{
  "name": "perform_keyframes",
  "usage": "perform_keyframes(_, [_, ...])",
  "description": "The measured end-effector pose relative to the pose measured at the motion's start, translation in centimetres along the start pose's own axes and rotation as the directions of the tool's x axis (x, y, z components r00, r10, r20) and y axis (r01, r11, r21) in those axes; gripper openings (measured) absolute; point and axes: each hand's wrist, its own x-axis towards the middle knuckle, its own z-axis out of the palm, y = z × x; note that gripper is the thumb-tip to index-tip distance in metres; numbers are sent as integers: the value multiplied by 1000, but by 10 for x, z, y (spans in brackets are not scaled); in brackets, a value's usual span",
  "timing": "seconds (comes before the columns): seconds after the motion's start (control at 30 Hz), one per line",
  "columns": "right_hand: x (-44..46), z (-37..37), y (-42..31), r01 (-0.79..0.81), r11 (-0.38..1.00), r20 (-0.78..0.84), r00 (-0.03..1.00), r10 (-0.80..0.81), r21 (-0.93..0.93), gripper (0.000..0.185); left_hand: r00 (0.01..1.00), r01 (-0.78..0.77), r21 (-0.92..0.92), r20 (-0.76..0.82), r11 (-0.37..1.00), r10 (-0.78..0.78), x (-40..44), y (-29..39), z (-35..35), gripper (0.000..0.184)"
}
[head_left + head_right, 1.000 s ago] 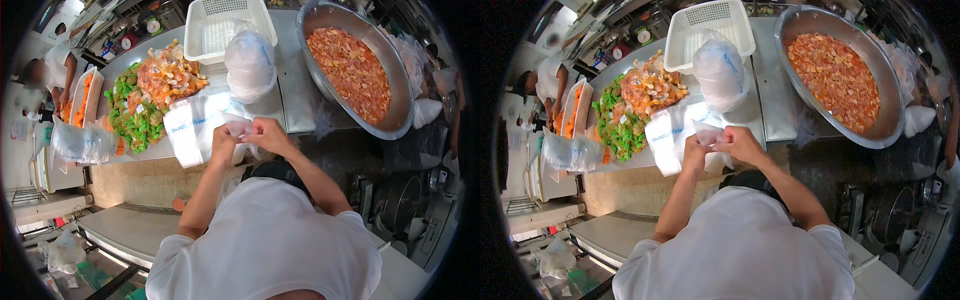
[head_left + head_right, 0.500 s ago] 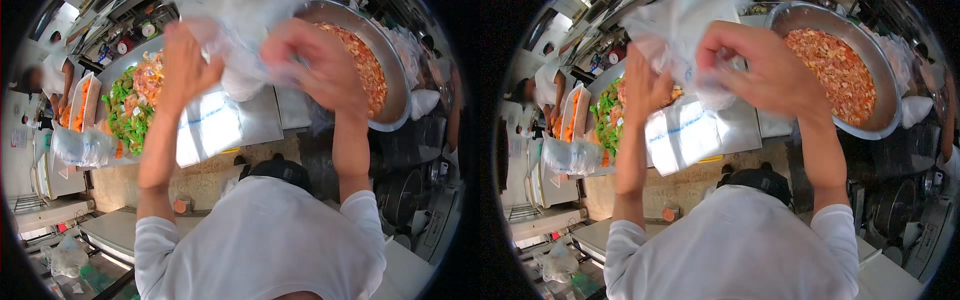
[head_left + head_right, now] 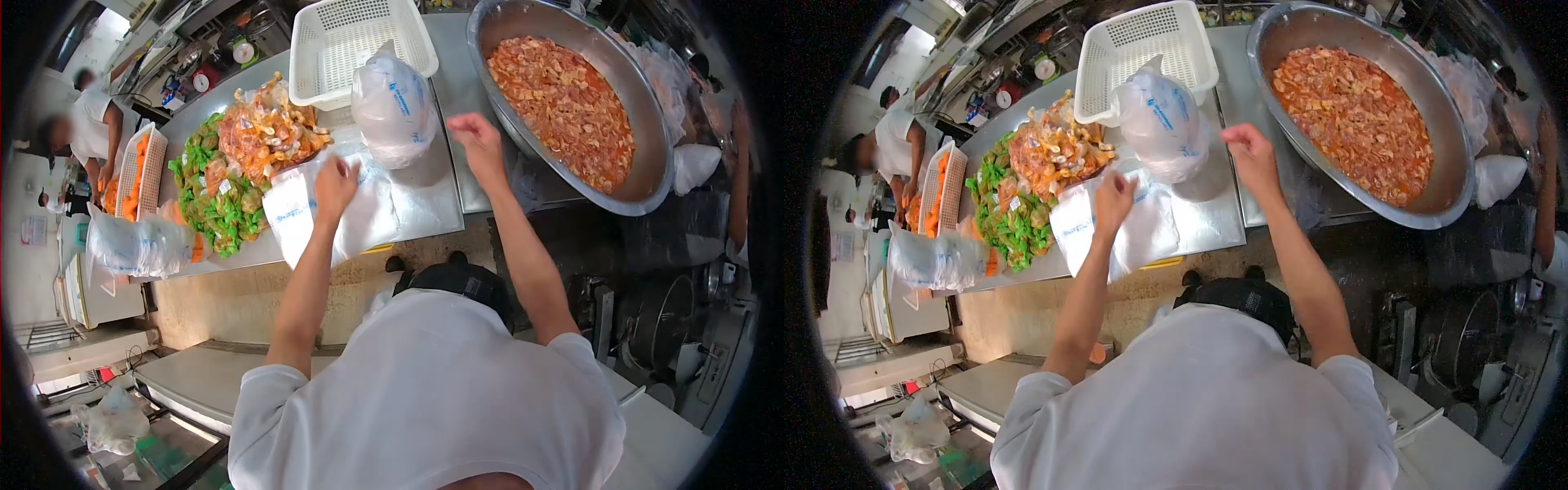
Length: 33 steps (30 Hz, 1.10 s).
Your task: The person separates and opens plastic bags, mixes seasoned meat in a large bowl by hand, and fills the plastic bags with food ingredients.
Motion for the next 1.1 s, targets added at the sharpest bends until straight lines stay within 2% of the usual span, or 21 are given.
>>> perform_keyframes(0.03, [-12,0,2,-70,997,-69,995,72,35,15,995,2,107,96,994,-12,-24,-13,3,29])
perform_keyframes(0.07, [-23,4,10,-134,991,21,991,134,9,15,980,-3,217,196,976,-41,-45,-25,6,29])
perform_keyframes(0.13, [-51,17,30,-256,965,195,945,264,-62,15,991,-72,106,117,992,59,-59,-44,10,23])
perform_keyframes(0.23, [-75,51,43,-250,955,429,854,294,-158,13,989,-120,-105,72,987,128,-68,-43,3,20])
perform_keyframes(0.27, [-78,66,41,-198,969,411,879,242,-148,13,987,-124,-178,74,976,139,-68,-38,-1,20])
perform_keyframes(0.33, [-85,93,20,76,987,262,964,-36,-142,19,983,-130,-267,94,955,160,-74,-26,-4,16])
perform_keyframes(0.43, [-76,101,27,-57,981,537,830,151,-187,22,973,-163,-255,116,953,198,-83,6,-18,17])
perform_keyframes(0.53, [-73,98,9,-79,944,546,799,252,-320,27,987,108,-483,153,869,-38,-92,36,-30,18])
perform_keyframes(0.63, [-76,90,-16,16,949,541,825,165,-315,32,914,336,-657,399,675,-67,-98,60,-40,16])
perform_keyframes(0.73, [-72,70,-33,51,966,488,869,82,-253,30,912,407,-907,397,109,-102,-87,63,-45,14])
perform_keyframes(0.77, [-63,60,-42,3,968,356,930,90,-253,31,905,417,-894,425,-163,-19,-85,67,-53,16])
perform_keyframes(0.8, [-50,46,-51,110,944,167,984,-60,-311,26,905,424,-889,409,-172,115,-81,77,-68,16])
perform_keyframes(0.83, [-38,34,-63,194,903,-20,976,-218,-385,23,889,435,-883,388,-180,244,-78,87,-85,17])
perform_keyframes(0.87, [-26,24,-86,223,922,-104,958,-267,-315,20,858,447,-875,361,-185,367,-76,98,-102,18])
perform_keyframes(0.9, [-18,16,-114,260,934,-189,932,-310,-246,19,767,453,-890,356,-57,535,-73,112,-118,21])
perform_keyframes(0.93, [-15,16,-141,347,934,-233,905,-356,-78,17,829,272,-937,344,219,441,-70,129,-129,20])
perform_keyframes(0.97, [-16,18,-168,430,899,-288,875,-390,87,15,885,92,-867,297,490,359,-66,147,-136,20])
perform_keyframes(1.0, [-20,15,-203,439,857,-110,898,-425,271,15,930,-69,-690,218,721,297,-59,163,-144,19])
perform_keyframes(1.03, [-25,13,-228,398,801,66,878,-473,448,14,902,-377,-512,-14,772,431,-44,177,-156,17])
perform_keyframes(1.07, [-21,14,-234,469,827,216,813,-541,309,14,787,-616,-247,-199,748,583,-23,187,-166,15])
perform_keyframes(1.1, [-8,16,-237,554,814,372,729,-575,173,14,506,-827,70,-337,557,794,6,201,-173,13])
